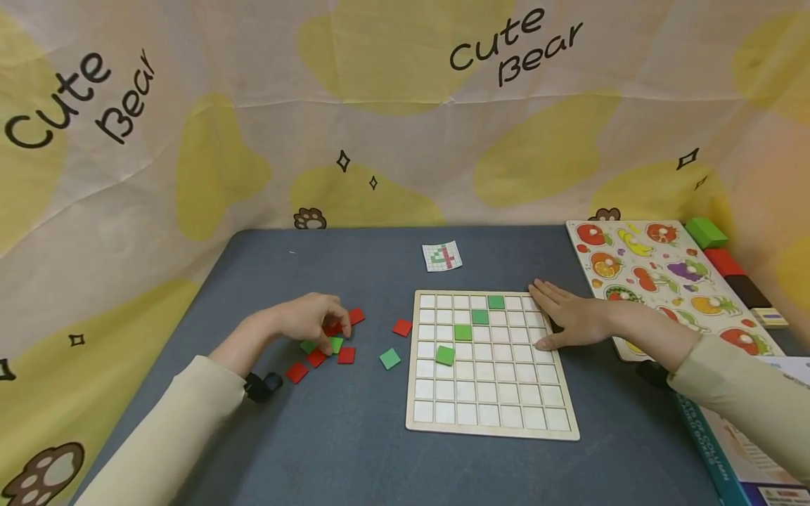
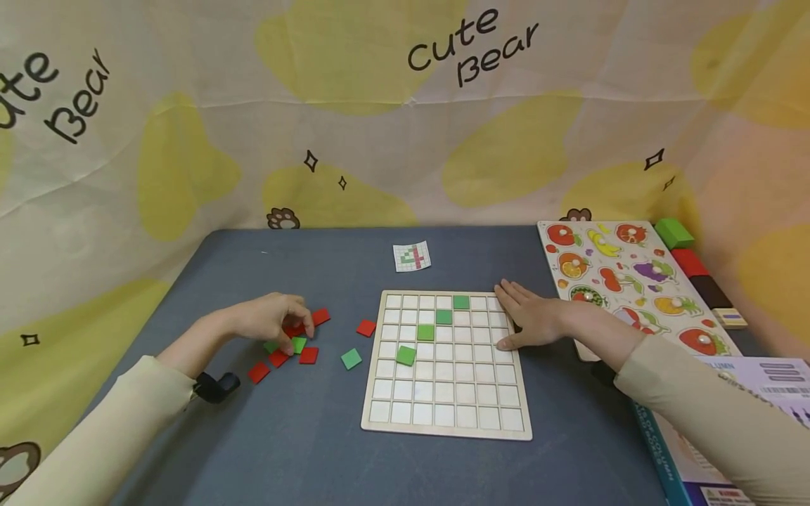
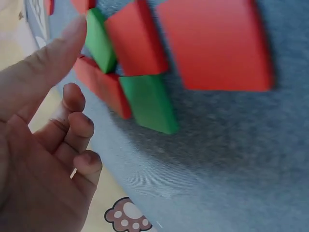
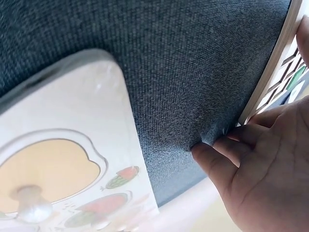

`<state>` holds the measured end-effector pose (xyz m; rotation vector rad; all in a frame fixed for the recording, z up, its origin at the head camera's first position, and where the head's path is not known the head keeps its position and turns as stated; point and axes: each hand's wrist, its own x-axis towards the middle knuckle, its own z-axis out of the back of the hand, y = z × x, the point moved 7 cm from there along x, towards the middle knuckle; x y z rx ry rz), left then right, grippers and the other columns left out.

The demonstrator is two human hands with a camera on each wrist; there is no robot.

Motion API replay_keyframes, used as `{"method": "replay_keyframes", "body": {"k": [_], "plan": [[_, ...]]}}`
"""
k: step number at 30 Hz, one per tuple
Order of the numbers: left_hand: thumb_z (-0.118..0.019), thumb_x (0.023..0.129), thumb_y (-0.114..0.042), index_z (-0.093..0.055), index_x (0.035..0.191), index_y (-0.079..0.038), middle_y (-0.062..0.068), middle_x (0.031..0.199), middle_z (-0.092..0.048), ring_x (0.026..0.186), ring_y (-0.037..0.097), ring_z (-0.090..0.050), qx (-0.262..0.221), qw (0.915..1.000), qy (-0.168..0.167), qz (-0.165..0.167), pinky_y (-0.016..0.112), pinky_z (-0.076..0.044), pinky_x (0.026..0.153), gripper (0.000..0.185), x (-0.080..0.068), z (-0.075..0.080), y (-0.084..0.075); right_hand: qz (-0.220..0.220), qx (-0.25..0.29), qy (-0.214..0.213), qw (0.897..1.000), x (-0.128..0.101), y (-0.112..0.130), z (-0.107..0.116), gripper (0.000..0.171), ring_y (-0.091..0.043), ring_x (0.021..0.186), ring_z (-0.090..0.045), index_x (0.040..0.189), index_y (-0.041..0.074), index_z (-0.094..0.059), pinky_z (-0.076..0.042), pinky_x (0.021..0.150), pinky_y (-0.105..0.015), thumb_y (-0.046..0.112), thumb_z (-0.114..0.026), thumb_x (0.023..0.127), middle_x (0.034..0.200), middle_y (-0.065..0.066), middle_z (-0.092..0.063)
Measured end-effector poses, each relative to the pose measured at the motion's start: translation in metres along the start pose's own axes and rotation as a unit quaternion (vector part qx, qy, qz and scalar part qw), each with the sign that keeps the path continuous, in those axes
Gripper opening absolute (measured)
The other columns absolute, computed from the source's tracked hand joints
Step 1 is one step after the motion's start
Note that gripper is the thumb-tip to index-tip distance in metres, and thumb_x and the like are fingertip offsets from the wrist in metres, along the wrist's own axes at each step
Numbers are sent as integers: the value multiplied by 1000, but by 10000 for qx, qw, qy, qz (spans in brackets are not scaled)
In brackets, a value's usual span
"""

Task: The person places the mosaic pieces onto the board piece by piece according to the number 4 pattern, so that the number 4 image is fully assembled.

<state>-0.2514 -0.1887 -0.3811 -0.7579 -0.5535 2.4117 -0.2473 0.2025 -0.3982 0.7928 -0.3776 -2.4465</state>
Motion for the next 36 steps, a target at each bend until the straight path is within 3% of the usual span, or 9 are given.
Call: {"method": "replay_keyframes", "body": {"k": [5,11,14,18,20,24,29,36], "plan": [[-85,71,-5,-71,86,-15,4,84,-52,79,16,-47,315,9993,-193,-90,24,-42,70,23,-1,-3,1,18,-18,-12,10000,0,0,0,110,-54,149,4,155,-7,-1,-9,116,-71,56,-63,89,162,-33,6],[-86,72,-8,-70,91,-17,2,87,-55,81,15,-50,321,9987,-382,-56,24,-43,71,26,3,-3,-3,59,-48,-37,10000,1,0,0,110,-54,149,4,155,-8,-2,-9,116,-71,55,-64,89,162,-33,5],[-85,76,-14,-72,96,-17,3,90,-59,81,15,-52,353,9963,-700,-345,24,-44,71,24,13,-4,-18,21,-85,-34,10000,0,1,1,110,-53,150,4,155,-8,-2,-9,117,-69,56,-63,89,162,-32,5],[-81,81,-21,-72,106,-15,4,98,-63,84,16,-56,432,9873,-1168,-988,25,-45,75,27,34,-16,-59,-8,-38,-31,10000,-1,2,1,110,-53,150,4,155,-8,-2,-8,117,-69,56,-63,89,163,-32,5],[-81,82,-22,-72,109,-14,4,103,-64,87,15,-57,417,9833,-1250,-1252,25,-47,78,30,46,-26,-81,-25,-28,-34,10000,0,1,1,111,-53,150,4,155,-7,-2,-8,117,-70,56,-64,89,163,-32,5],[-81,81,-22,-72,110,-14,3,104,-65,89,14,-59,438,9810,-1213,-1451,21,-46,79,31,65,-44,-113,-37,-47,-59,10000,0,0,1,111,-53,150,4,155,-7,-2,-9,117,-70,57,-64,88,162,-32,5],[-83,79,-22,-75,101,-16,-1,97,-65,86,11,-59,459,9808,-1190,-1476,19,-46,76,24,77,-57,-126,14,14,-78,10000,-1,3,1,111,-54,149,3,155,-8,-3,-9,116,-71,55,-64,89,162,-33,5],[-85,77,-27,-78,93,-16,-1,89,-68,80,10,-60,512,9734,-1691,-1460,18,-46,70,21,76,-57,-126,67,20,-88,9999,-2,3,0,110,-54,149,3,155,-8,-3,-9,116,-71,55,-64,89,162,-34,4]]}}
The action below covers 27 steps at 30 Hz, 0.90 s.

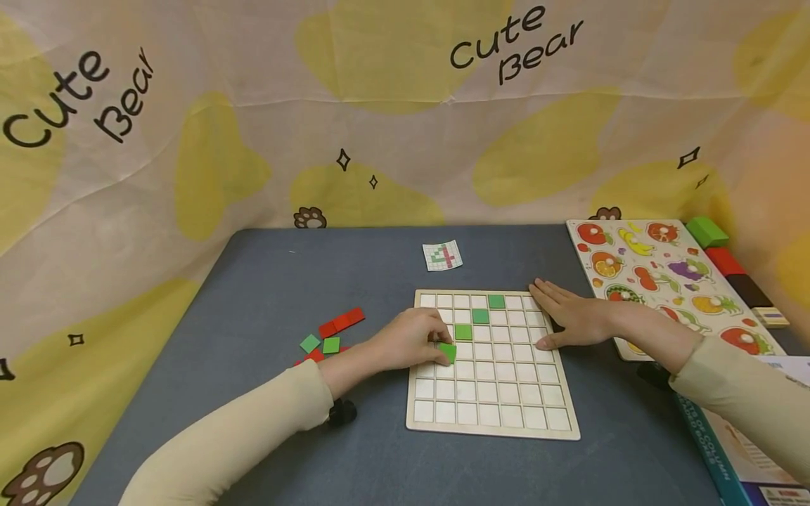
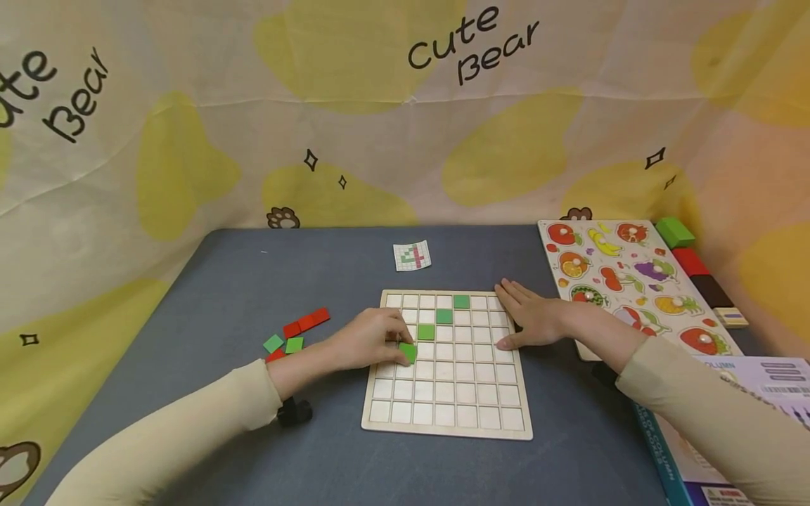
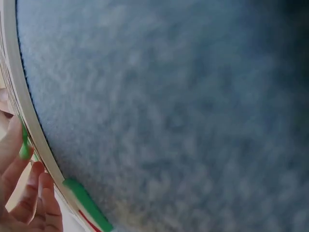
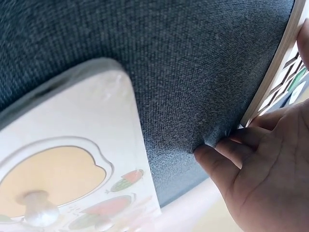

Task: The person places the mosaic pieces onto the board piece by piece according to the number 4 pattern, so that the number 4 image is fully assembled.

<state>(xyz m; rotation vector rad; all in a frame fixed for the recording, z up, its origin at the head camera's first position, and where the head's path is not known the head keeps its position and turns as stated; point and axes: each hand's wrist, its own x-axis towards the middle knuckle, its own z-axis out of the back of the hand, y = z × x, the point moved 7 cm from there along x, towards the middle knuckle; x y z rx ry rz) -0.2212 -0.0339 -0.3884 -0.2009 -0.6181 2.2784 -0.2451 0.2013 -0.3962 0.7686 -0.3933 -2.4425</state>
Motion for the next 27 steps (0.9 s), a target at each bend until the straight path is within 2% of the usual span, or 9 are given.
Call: {"method": "replay_keyframes", "body": {"k": [4,12,17,20,22,27], "plan": [[-83,79,-26,-77,97,-15,0,91,-69,79,10,-62,169,9997,-153,-36,18,-47,69,21,-1,3,0,13,0,-10,10000,0,-1,0,109,-55,149,3,155,-9,-4,-10,115,-72,54,-65,89,162,-34,4],[-83,78,-30,-78,84,-15,-1,85,-70,78,11,-63,642,9977,-103,-196,22,-51,70,17,1,3,-7,-18,-5,-27,10000,0,0,0,109,-54,149,2,155,-8,-4,-10,115,-71,55,-64,89,162,-34,3],[-83,79,-28,-80,97,-12,1,92,-72,77,9,-66,455,9985,-108,-298,19,-51,69,24,-3,12,-4,-102,-59,-47,9999,0,0,0,110,-52,150,3,156,-7,-3,-10,117,-70,58,-63,88,163,-31,4],[-79,83,-23,-78,103,-11,2,97,-72,77,9,-64,171,9996,-59,-239,18,-48,68,23,-10,27,7,-85,-63,-52,9999,0,0,0,110,-52,150,4,156,-7,-3,-9,117,-70,58,-63,89,163,-31,5],[-78,85,-20,-78,104,-11,3,98,-72,77,10,-62,-17,10000,36,-72,18,-47,69,21,-18,39,18,-52,-61,-66,9999,-1,-1,0,110,-53,150,4,156,-7,-3,-9,117,-70,57,-63,89,163,-31,5],[-80,81,-15,-76,108,-15,3,103,-69,86,15,-57,-376,9961,600,518,24,-47,76,27,-44,55,49,10,-50,-65,10000,-1,1,1,109,-53,150,3,155,-7,-4,-10,116,-71,56,-63,89,163,-32,4]]}}
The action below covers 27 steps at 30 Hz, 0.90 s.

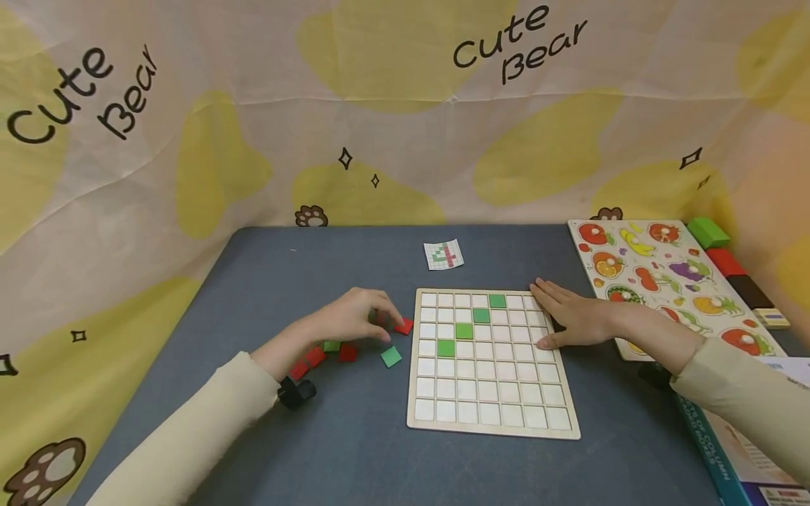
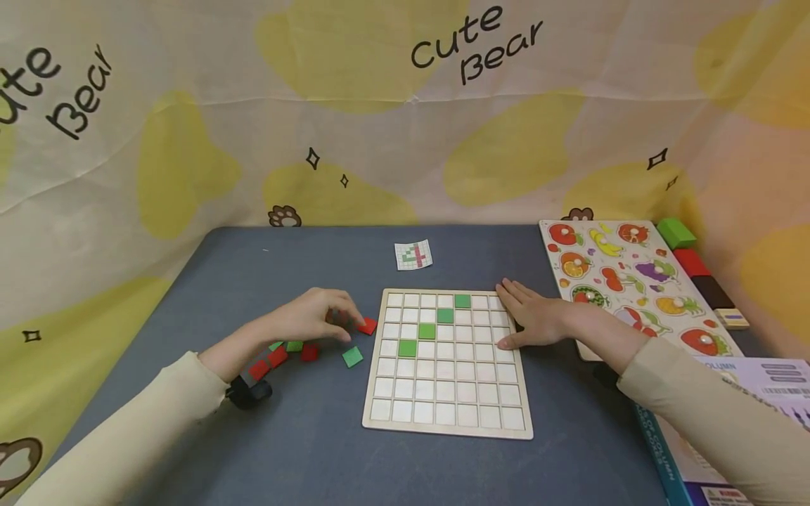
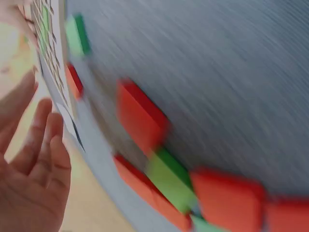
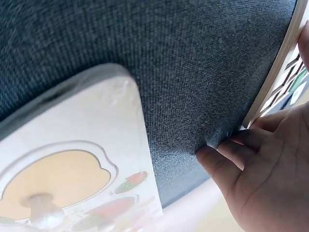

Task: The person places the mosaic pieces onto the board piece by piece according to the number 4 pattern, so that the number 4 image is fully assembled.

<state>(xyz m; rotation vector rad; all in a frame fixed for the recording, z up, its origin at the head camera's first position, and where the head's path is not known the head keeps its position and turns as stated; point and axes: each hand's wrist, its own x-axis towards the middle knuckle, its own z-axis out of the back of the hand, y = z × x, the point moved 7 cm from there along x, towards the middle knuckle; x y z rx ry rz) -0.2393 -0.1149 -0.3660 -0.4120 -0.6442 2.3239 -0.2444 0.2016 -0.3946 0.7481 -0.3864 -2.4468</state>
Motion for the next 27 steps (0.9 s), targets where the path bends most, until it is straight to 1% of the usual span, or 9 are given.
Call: {"method": "replay_keyframes", "body": {"k": [3,5,8,10,12,15,20,24,27], "plan": [[-83,78,-14,-74,112,-18,1,109,-67,95,18,-57,-138,9995,278,103,30,-49,84,35,-8,-1,9,-62,-17,22,10000,-1,-1,0,110,-53,150,3,156,-7,-4,-9,117,-70,57,-63,89,163,-31,5],[-84,77,-15,-74,113,-21,0,111,-65,97,17,-57,-138,9990,417,50,32,-49,86,38,-11,-5,11,-96,-22,31,9999,-1,-1,0,110,-52,150,3,156,-7,-4,-10,117,-70,57,-63,89,163,-31,4],[-84,77,-18,-74,113,-22,-1,111,-64,97,14,-57,-50,9983,568,-138,29,-50,88,38,-12,-15,8,-58,-2,14,10000,-1,-1,0,109,-53,150,3,155,-8,-4,-10,116,-71,56,-63,89,163,-32,4],[-84,77,-19,-75,110,-24,-3,108,-63,92,10,-56,85,9978,603,-268,24,-49,84,34,-12,-21,6,-11,16,3,10000,0,0,0,109,-54,150,3,155,-8,-4,-9,116,-71,55,-63,89,163,-32,4],[-84,77,-18,-76,106,-23,-2,104,-62,88,9,-56,179,9974,588,-369,21,-49,81,30,-11,-25,3,31,32,-9,10000,0,1,0,108,-54,149,3,155,-8,-5,-9,116,-71,54,-64,90,162,-33,3],[-85,76,-16,-74,96,-20,-3,97,-61,81,7,-56,234,9978,509,-354,18,-49,75,23,-9,-28,-1,34,34,-10,10000,1,1,-1,108,-53,150,3,155,-8,-5,-9,116,-71,54,-63,90,163,-32,3],[-84,76,-11,-64,82,-15,-5,80,-63,71,2,-56,36,9997,214,-127,17,-49,68,22,-1,-26,-4,28,-9,-22,10000,1,0,-1,108,-54,149,2,155,-8,-5,-10,116,-71,54,-64,89,162,-33,2],[-80,80,-7,-65,83,-12,-2,76,-66,69,2,-56,-429,9990,-46,-104,18,-49,67,17,11,-25,-15,19,10,-11,10000,0,0,-1,108,-54,149,2,155,-8,-5,-10,116,-71,55,-64,89,162,-33,3],[-77,83,-6,-68,87,-10,1,80,-69,70,2,-58,-804,9967,-37,-80,17,-50,68,10,20,-31,-31,-11,4,-3,10000,0,0,0,109,-53,150,3,155,-8,-4,-10,116,-71,56,-63,89,162,-32,4]]}}
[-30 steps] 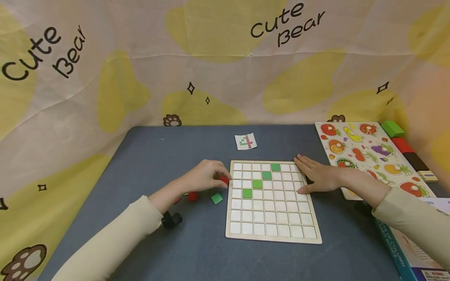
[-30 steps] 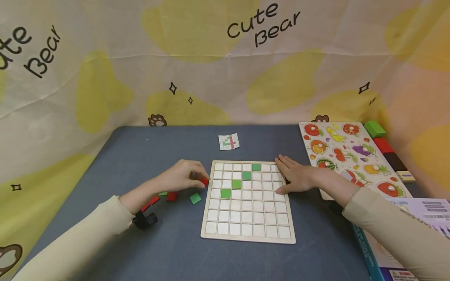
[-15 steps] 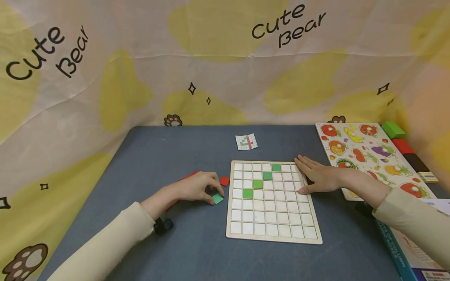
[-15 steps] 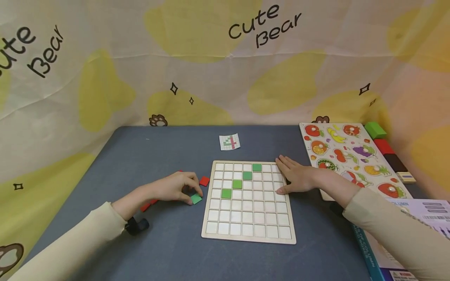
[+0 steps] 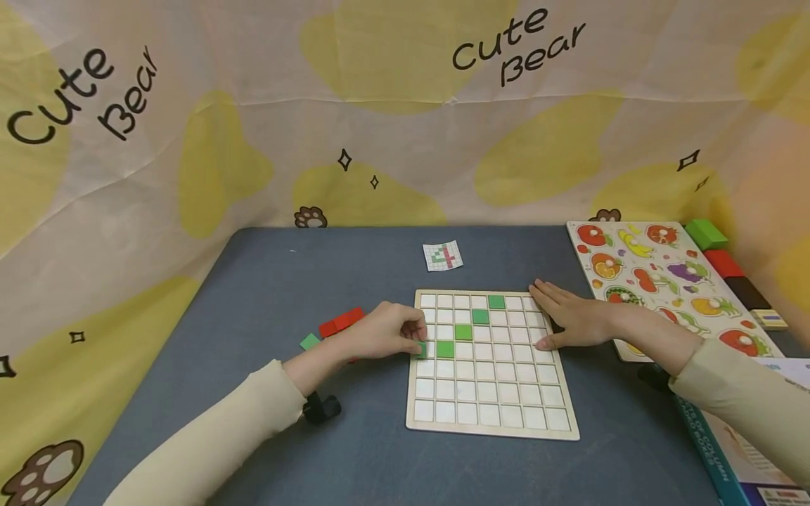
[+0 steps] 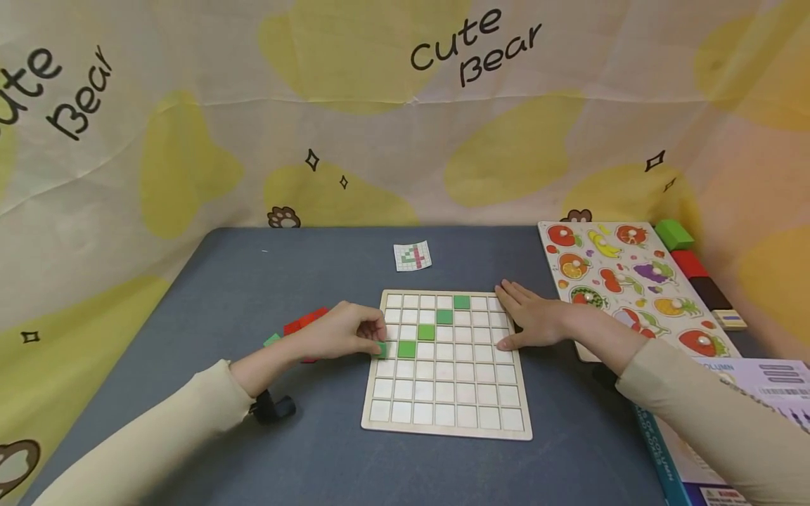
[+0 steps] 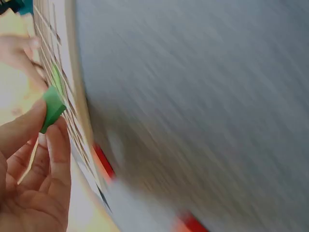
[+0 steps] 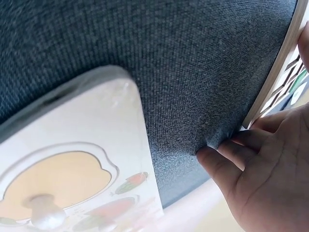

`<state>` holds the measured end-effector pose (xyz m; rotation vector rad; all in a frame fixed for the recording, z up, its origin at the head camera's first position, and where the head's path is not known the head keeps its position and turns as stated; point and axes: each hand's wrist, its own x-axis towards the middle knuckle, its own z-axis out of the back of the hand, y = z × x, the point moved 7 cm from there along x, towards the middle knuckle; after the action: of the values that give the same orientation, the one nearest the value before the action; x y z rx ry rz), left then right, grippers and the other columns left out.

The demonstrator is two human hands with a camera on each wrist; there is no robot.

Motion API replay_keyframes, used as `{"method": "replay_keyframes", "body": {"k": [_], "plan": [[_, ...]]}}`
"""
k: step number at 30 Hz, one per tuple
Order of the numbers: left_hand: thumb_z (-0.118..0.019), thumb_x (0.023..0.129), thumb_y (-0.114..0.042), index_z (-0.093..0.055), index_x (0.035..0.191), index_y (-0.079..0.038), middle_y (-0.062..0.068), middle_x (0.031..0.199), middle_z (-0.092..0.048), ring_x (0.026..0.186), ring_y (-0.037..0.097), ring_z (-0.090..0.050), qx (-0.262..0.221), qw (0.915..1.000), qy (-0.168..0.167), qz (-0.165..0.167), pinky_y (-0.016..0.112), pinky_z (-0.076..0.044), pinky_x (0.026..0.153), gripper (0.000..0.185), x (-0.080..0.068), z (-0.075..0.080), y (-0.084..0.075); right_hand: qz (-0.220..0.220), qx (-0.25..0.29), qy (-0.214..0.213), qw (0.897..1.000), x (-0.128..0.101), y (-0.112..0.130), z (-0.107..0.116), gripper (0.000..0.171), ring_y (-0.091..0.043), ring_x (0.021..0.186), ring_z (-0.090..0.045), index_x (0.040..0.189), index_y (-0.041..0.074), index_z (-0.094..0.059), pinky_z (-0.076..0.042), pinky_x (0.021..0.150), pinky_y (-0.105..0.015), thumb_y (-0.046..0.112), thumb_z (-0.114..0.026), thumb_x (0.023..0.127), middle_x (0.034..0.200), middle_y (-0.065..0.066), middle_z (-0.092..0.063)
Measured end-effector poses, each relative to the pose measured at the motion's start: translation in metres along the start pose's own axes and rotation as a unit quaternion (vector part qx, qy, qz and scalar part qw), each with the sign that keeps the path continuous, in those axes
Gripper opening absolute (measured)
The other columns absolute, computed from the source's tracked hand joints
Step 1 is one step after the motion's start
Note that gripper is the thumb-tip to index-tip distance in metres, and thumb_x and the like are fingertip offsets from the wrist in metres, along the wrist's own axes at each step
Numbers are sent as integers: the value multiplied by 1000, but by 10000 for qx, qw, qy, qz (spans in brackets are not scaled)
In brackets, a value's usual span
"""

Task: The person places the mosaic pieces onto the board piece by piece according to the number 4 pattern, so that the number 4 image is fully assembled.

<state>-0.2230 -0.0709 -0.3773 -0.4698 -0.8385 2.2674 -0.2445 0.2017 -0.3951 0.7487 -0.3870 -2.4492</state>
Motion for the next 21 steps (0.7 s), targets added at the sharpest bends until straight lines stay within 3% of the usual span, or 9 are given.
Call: {"method": "replay_keyframes", "body": {"k": [4,8,16,21], "plan": [[-75,84,-7,-70,87,-9,2,82,-71,71,0,-59,-127,9998,159,-50,15,-50,69,6,10,-17,-16,14,11,-57,10000,-1,-1,0,109,-54,150,3,155,-8,-4,-10,115,-71,56,-63,89,162,-32,4],[-77,82,-7,-70,80,-11,0,76,-71,67,-1,-58,-18,10000,65,-9,15,-49,66,8,15,-26,-20,12,22,-76,10000,-1,-1,0,110,-54,149,2,155,-7,-4,-11,115,-72,56,-63,89,162,-32,4],[-81,79,-10,-69,73,-12,-2,68,-69,61,0,-53,558,9980,-179,-216,15,-44,59,14,15,-29,-30,-85,-48,-59,9999,-1,0,1,110,-52,150,2,156,-6,-3,-11,117,-70,58,-62,89,163,-31,4],[-82,78,-10,-79,77,-11,-1,76,-74,69,4,-63,1001,9942,-164,-371,14,-47,62,3,12,-27,-34,-73,-41,-89,9999,-1,-1,1,109,-52,150,2,156,-6,-4,-11,117,-70,58,-62,89,163,-30,3]]}}
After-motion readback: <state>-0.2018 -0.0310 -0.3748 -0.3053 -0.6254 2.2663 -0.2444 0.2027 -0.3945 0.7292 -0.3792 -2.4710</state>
